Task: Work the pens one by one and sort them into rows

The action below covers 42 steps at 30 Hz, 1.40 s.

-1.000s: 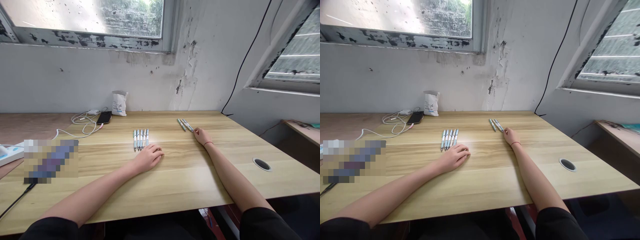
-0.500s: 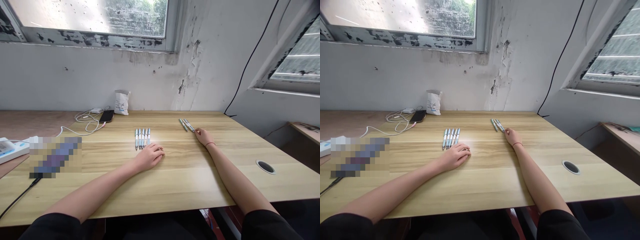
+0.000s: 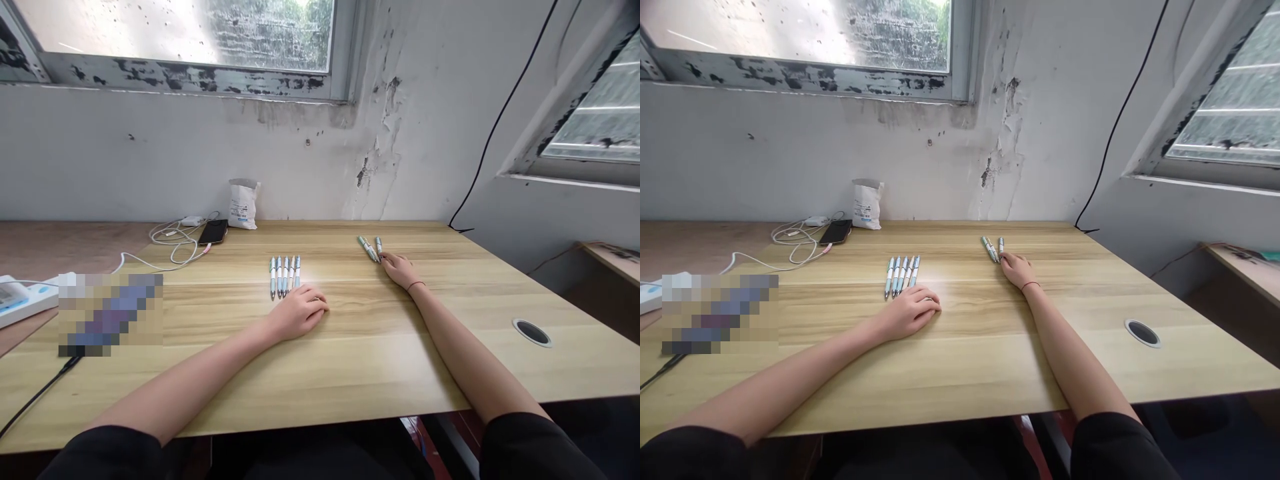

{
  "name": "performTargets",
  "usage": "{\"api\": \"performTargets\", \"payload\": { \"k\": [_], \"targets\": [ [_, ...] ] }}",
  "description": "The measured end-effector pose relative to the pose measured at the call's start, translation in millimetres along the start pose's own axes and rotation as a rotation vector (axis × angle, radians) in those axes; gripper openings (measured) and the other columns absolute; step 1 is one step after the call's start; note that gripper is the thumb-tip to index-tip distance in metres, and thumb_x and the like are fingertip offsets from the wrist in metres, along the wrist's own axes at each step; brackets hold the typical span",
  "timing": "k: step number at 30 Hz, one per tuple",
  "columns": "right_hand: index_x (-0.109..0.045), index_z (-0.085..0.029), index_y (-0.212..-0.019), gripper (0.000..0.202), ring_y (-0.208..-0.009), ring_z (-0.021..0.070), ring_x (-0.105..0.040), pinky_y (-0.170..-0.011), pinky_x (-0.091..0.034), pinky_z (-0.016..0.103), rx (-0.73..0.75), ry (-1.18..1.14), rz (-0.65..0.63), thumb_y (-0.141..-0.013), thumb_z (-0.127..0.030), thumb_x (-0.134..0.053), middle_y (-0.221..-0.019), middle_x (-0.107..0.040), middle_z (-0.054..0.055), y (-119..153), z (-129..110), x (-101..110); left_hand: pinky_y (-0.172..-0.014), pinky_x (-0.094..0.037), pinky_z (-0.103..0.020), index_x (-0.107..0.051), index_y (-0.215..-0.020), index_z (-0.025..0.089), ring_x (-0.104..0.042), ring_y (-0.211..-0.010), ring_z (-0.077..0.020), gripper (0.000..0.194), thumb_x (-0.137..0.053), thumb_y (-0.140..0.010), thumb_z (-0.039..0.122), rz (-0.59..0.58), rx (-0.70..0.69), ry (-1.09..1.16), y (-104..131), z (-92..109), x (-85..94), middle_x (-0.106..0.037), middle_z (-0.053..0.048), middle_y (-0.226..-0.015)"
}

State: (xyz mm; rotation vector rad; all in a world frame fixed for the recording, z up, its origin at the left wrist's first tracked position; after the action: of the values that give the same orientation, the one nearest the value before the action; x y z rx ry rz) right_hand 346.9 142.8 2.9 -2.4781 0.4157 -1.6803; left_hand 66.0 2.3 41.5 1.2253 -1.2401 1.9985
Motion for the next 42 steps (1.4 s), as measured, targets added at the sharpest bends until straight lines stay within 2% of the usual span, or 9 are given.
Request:
{"api": "performTargets", "payload": {
  "k": [5,9,16,19,24,28,33,39,42],
  "targets": [
    [-0.063,-0.029,-0.105,0.035,-0.110,0.0272,-0.051,-0.091,-0.036,0.043,0.031,-0.046,-0.005,-0.084,-0.040,-0.037,-0.111,-0.064,0.004,3,-6,4,-0.088,-0.042,-0.033,-0.063,-0.100,0.023,-0.052,-0.100,-0.0181,0.026,-0.040,-0.089,0.020,-0.008,0.005,0.012,0,1,-0.5,-0.061,-0.004,-0.103],
    [-0.060,-0.024,-0.109,0.037,-0.105,0.0280,-0.053,-0.088,-0.038,0.041,0.084,-0.069,0.050,-0.083,-0.041,-0.040,-0.110,-0.064,0.007,3,-8,6,-0.088,-0.040,-0.033,-0.063,-0.099,0.023,-0.051,-0.102,-0.0177,0.024,-0.041,-0.089,0.020,-0.007,0.029,-0.031,-1,0,0.3,-0.062,-0.003,-0.103],
    [-0.056,-0.019,-0.105,0.031,-0.097,0.0269,-0.055,-0.085,-0.039,0.040,0.193,-0.131,0.277,-0.081,-0.036,-0.045,-0.101,-0.065,0.010,7,-18,16,-0.090,-0.038,-0.037,-0.061,-0.102,0.023,-0.048,-0.104,-0.0204,0.022,-0.046,-0.086,0.022,0.149,0.291,-0.198,5,-40,24.7,-0.062,-0.002,-0.106],
    [-0.056,-0.020,-0.100,0.025,-0.094,0.0264,-0.056,-0.083,-0.040,0.039,0.249,-0.147,0.304,-0.080,-0.032,-0.046,-0.097,-0.065,0.009,12,-30,17,-0.089,-0.039,-0.036,-0.063,-0.099,0.024,-0.049,-0.103,-0.0200,0.020,-0.048,-0.086,0.022,0.147,0.342,-0.190,8,-52,24.6,-0.063,-0.001,-0.104],
    [-0.056,-0.019,-0.099,0.023,-0.093,0.0260,-0.055,-0.083,-0.040,0.040,0.334,-0.126,0.407,-0.080,-0.027,-0.046,-0.095,-0.065,0.010,28,-55,32,-0.089,-0.038,-0.036,-0.063,-0.099,0.025,-0.048,-0.105,-0.0206,0.021,-0.046,-0.086,0.023,0.130,0.349,-0.197,8,-53,18.6,-0.063,-0.002,-0.103],
    [-0.058,-0.020,-0.096,0.020,-0.091,0.0254,-0.054,-0.082,-0.041,0.039,0.417,-0.140,0.488,-0.082,-0.025,-0.045,-0.095,-0.065,0.009,48,-82,44,-0.089,-0.038,-0.038,-0.061,-0.101,0.024,-0.047,-0.107,-0.0228,0.023,-0.047,-0.084,0.022,0.165,0.434,-0.248,11,-58,24.4,-0.061,-0.004,-0.107],
    [-0.057,-0.020,-0.097,0.018,-0.095,0.0242,-0.054,-0.086,-0.041,0.040,0.613,-0.174,0.443,-0.084,-0.023,-0.045,-0.094,-0.064,0.008,70,-126,38,-0.088,-0.039,-0.037,-0.060,-0.101,0.024,-0.048,-0.105,-0.0223,0.023,-0.047,-0.083,0.022,0.149,0.495,-0.251,14,-64,25.9,-0.061,-0.003,-0.107],
    [-0.058,-0.020,-0.097,0.019,-0.096,0.0227,-0.052,-0.086,-0.040,0.038,0.738,-0.185,0.350,-0.084,-0.017,-0.044,-0.093,-0.063,0.008,91,-161,30,-0.088,-0.040,-0.037,-0.058,-0.105,0.023,-0.048,-0.106,-0.0221,0.028,-0.044,-0.082,0.017,0.156,0.532,-0.238,15,-69,26.2,-0.060,-0.004,-0.109],
    [-0.059,-0.019,-0.093,0.018,-0.091,0.0210,-0.052,-0.084,-0.040,0.035,0.796,-0.187,0.220,-0.086,-0.016,-0.043,-0.092,-0.063,0.008,106,-185,18,-0.087,-0.040,-0.040,-0.057,-0.106,0.021,-0.047,-0.106,-0.0242,0.029,-0.042,-0.082,0.015,0.193,0.582,-0.214,19,-78,29.4,-0.061,-0.006,-0.109]
  ]
}}
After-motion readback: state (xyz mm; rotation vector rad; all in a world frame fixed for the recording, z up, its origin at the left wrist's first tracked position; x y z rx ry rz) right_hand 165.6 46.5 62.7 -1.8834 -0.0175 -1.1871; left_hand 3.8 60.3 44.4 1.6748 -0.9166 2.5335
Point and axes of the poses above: each hand's wrist, its own y-axis away from the middle knuckle, its own x-axis out of the back of the hand, z = x × y, the point moved 10 cm from there along -y, towards the middle knuckle
